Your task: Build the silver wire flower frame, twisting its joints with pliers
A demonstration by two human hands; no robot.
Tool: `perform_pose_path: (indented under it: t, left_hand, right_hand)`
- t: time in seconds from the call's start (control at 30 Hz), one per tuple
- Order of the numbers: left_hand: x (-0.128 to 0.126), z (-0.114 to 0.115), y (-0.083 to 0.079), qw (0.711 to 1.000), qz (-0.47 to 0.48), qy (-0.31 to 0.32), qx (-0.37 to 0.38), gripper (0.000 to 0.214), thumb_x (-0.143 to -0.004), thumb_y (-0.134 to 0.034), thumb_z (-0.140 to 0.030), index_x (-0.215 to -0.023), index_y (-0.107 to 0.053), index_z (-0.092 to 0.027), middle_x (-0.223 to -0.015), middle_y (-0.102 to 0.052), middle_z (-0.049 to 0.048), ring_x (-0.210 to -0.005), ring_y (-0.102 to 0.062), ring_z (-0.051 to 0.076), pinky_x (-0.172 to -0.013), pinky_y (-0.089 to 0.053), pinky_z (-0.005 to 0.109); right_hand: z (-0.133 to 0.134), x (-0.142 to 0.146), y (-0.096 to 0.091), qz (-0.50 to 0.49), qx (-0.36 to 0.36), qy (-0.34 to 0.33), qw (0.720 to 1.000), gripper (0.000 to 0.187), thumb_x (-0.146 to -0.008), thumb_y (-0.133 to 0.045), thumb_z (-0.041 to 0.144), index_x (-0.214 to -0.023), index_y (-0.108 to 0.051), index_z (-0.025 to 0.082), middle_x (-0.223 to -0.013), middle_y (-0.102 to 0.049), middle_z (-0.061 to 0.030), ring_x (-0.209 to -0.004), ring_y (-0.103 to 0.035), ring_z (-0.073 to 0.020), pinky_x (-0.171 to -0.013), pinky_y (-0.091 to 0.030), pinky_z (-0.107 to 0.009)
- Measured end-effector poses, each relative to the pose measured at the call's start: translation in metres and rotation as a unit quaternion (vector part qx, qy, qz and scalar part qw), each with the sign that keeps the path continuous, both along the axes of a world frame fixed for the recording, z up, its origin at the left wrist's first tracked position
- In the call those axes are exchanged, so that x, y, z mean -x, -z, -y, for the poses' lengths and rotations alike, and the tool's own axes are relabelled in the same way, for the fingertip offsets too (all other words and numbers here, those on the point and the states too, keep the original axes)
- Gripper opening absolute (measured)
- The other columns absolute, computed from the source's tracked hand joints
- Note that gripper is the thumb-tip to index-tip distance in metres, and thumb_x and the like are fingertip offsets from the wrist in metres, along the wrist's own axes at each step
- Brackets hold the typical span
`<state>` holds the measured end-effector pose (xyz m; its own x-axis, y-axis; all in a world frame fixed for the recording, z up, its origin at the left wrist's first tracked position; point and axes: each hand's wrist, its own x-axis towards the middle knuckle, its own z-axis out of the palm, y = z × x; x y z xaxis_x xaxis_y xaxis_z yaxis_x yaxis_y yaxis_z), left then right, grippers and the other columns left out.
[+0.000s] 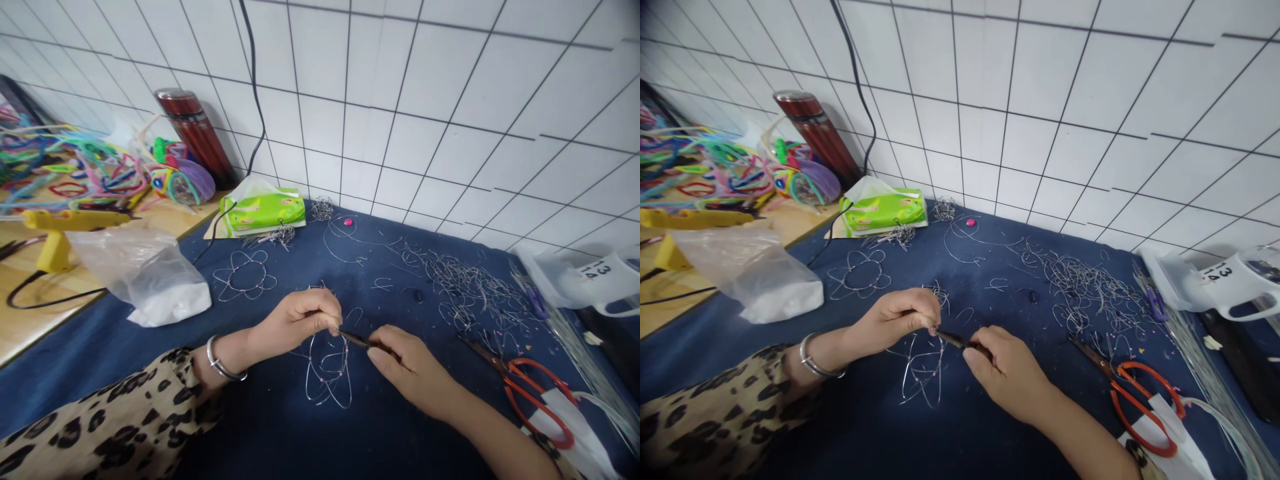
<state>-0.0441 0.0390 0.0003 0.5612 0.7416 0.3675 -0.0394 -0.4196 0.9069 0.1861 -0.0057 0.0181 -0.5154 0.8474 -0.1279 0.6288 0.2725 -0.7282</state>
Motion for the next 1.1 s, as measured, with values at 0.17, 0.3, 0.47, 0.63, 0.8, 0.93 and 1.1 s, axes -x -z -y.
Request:
perform_pose_path:
  t: [0.17, 0.3, 0.47, 0.63, 0.8, 0.93, 1.1]
  left_hand:
    - [0.0, 0.0, 0.0008, 1.0, -0.013, -0.004, -0.018, 0.013, -0.086, -0.052, -0.017, -0.076, -0.06, -0.012, -0.071, -0.061, 0.0053, -0.07, -0.058, 0.013, -0.067, -0.048, 0.027]
    - [0.0003, 0.0003, 0.0003, 0.998, -0.028, -0.012, -0.055, 0.013, -0.085, -0.053, -0.017, -0.076, -0.061, -0.013, -0.07, -0.061, 0.0055, -0.069, -0.057, 0.013, -0.067, -0.048, 0.027]
    - [0.0018, -0.0003, 0.002, 0.995, -0.041, -0.005, -0.095, 0.009, -0.084, -0.054, -0.013, -0.079, -0.062, -0.014, -0.073, -0.062, 0.0057, -0.072, -0.058, 0.014, -0.068, -0.048, 0.027]
    - [0.0007, -0.0006, 0.0042, 0.992, -0.06, -0.004, -0.113, 0.009, -0.084, -0.053, -0.011, -0.081, -0.061, -0.014, -0.072, -0.062, 0.0052, -0.072, -0.057, 0.013, -0.067, -0.048, 0.026]
    - [-0.0021, 0.0002, 0.004, 0.99, -0.072, -0.015, -0.12, 0.012, -0.086, -0.051, -0.013, -0.078, -0.06, -0.013, -0.064, -0.059, 0.0033, -0.066, -0.056, 0.012, -0.064, -0.046, 0.025]
    - [-0.0027, 0.0016, 0.0032, 0.988, -0.088, -0.011, -0.126, 0.012, -0.086, -0.051, -0.016, -0.078, -0.06, -0.014, -0.065, -0.059, 0.0031, -0.066, -0.056, 0.012, -0.064, -0.046, 0.024]
    - [-0.0041, 0.002, 0.0039, 0.99, -0.118, -0.059, -0.057, 0.019, -0.087, -0.05, -0.021, -0.072, -0.057, -0.013, -0.063, -0.059, 0.0021, -0.062, -0.056, 0.01, -0.064, -0.045, 0.024]
  right_hand:
    - [0.0002, 0.0004, 0.0016, 0.009, -0.009, 0.003, 1.0, 0.021, -0.089, -0.04, 0.034, -0.082, -0.054, 0.02, -0.075, -0.053, 0.0005, -0.067, -0.049, -0.0114, -0.061, -0.037, -0.025]
    - [0.0004, 0.0004, 0.0015, 0.011, -0.016, 0.002, 1.0, 0.02, -0.089, -0.041, 0.034, -0.083, -0.054, 0.02, -0.076, -0.053, 0.0002, -0.068, -0.049, -0.0114, -0.062, -0.037, -0.025]
    - [0.001, 0.0, 0.0012, 0.02, -0.026, -0.007, 0.999, 0.02, -0.088, -0.041, 0.035, -0.084, -0.053, 0.02, -0.078, -0.052, -0.0005, -0.07, -0.049, -0.0119, -0.063, -0.038, -0.026]
    - [0.001, 0.0, 0.0033, 0.046, -0.051, -0.009, 0.998, 0.02, -0.088, -0.04, 0.035, -0.084, -0.052, 0.02, -0.076, -0.05, -0.0008, -0.069, -0.047, -0.0126, -0.062, -0.037, -0.026]
    - [0.0031, 0.0009, 0.0071, 0.083, -0.085, -0.007, 0.993, 0.021, -0.088, -0.038, 0.035, -0.081, -0.05, 0.019, -0.076, -0.049, -0.0015, -0.069, -0.046, -0.0132, -0.062, -0.037, -0.026]
    - [0.0048, 0.0011, 0.0078, 0.095, -0.1, -0.012, 0.99, 0.022, -0.089, -0.037, 0.035, -0.081, -0.05, 0.019, -0.075, -0.049, -0.0015, -0.069, -0.046, -0.0131, -0.063, -0.037, -0.026]
    - [-0.0004, -0.0035, 0.0076, 0.099, -0.104, -0.004, 0.99, 0.022, -0.089, -0.038, 0.037, -0.086, -0.053, 0.02, -0.077, -0.051, -0.0013, -0.071, -0.048, -0.0134, -0.064, -0.037, -0.026]
